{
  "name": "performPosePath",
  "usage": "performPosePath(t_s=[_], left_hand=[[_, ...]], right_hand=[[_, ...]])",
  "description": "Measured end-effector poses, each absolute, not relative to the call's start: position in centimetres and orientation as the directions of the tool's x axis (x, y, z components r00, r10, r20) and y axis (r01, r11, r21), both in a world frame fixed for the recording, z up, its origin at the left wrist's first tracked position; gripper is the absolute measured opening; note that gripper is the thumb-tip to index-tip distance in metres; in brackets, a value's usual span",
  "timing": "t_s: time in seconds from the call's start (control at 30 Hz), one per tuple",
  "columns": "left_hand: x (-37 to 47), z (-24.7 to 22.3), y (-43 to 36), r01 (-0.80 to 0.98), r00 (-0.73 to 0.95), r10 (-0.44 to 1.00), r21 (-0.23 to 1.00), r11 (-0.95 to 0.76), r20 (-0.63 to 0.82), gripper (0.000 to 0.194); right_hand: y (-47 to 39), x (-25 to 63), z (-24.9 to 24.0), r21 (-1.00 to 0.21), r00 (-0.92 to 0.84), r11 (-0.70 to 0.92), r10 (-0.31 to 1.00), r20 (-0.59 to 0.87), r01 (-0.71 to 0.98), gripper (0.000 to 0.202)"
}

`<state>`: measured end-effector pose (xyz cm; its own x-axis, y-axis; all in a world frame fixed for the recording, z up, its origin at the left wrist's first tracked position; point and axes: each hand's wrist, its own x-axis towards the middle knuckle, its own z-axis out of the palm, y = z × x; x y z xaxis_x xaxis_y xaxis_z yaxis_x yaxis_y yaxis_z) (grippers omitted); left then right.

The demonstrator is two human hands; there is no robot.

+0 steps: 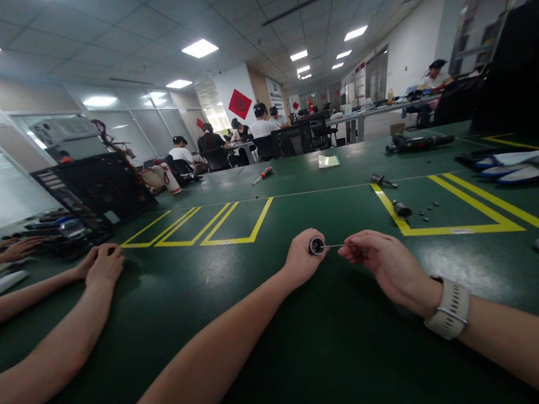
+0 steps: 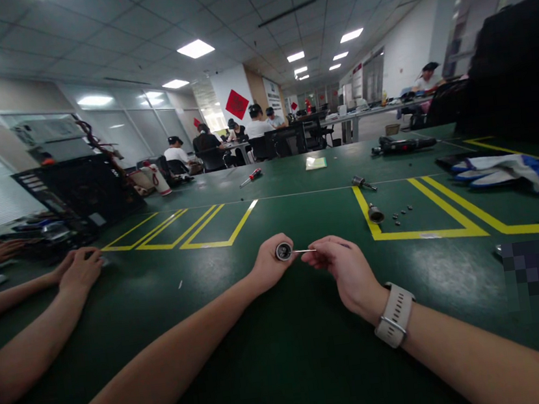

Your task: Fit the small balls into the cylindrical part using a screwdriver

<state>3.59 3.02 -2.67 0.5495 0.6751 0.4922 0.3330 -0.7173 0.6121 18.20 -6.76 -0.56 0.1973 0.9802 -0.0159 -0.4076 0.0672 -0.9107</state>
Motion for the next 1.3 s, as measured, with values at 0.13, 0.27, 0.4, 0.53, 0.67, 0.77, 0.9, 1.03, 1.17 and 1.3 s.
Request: performPosePath(t_s=[0.13, 0.27, 0.4, 0.53, 0.67, 0.77, 0.9, 1.03, 1.17, 1.3], left_hand=[[3.62, -2.64, 2.96, 0.325, 0.564, 0.668, 0.613, -0.72, 0.485, 0.012], [3.63, -2.56, 2.91, 0.377, 0.564, 0.673, 0.576, -0.726, 0.479, 0.01], [3.62, -2.46, 2.74, 0.421, 0.568, 0.667, 0.527, -0.739, 0.481, 0.009], [3.55, -2.56, 2.76, 0.417, 0.563, 0.655, 0.511, -0.752, 0.504, 0.008], [3.49, -2.81, 3.04, 0.368, 0.563, 0.639, 0.534, -0.761, 0.524, 0.008], [3.52, -2.98, 3.18, 0.334, 0.554, 0.638, 0.559, -0.759, 0.535, 0.011], [3.58, -3.08, 3.21, 0.315, 0.554, 0.641, 0.579, -0.752, 0.531, 0.011], [3.52, -2.95, 3.1, 0.334, 0.567, 0.634, 0.557, -0.761, 0.526, 0.01], [3.45, -2.66, 2.84, 0.37, 0.591, 0.63, 0.524, -0.767, 0.505, 0.008], [3.43, -2.52, 2.72, 0.361, 0.61, 0.604, 0.5, -0.788, 0.512, 0.007]], right_hand=[[-6.54, 18.4, -0.9, -0.897, 0.188, 0.062, 0.982, -0.023, -0.437, 0.008], [-6.56, 18.55, -0.93, -0.947, 0.242, 0.144, 0.967, 0.074, -0.287, 0.008], [-6.9, 18.26, -0.54, -0.978, 0.248, 0.168, 0.96, 0.134, -0.122, 0.009], [-6.94, 18.09, -0.59, -0.974, 0.207, 0.149, 0.972, 0.112, -0.171, 0.01], [-6.67, 18.34, -0.87, -0.929, 0.205, 0.098, 0.978, 0.024, -0.356, 0.007], [-6.53, 18.41, -1.01, -0.886, 0.184, 0.042, 0.982, -0.049, -0.462, 0.007], [-6.48, 18.35, -1.07, -0.867, 0.157, 0.003, 0.984, -0.087, -0.498, 0.008], [-6.52, 18.45, -0.87, -0.908, 0.223, 0.114, 0.974, 0.022, -0.404, 0.007], [-6.7, 18.38, -0.58, -0.97, 0.256, 0.193, 0.955, 0.152, -0.144, 0.009], [-6.75, 18.22, -0.63, -0.973, 0.229, 0.179, 0.963, 0.144, -0.143, 0.01]])
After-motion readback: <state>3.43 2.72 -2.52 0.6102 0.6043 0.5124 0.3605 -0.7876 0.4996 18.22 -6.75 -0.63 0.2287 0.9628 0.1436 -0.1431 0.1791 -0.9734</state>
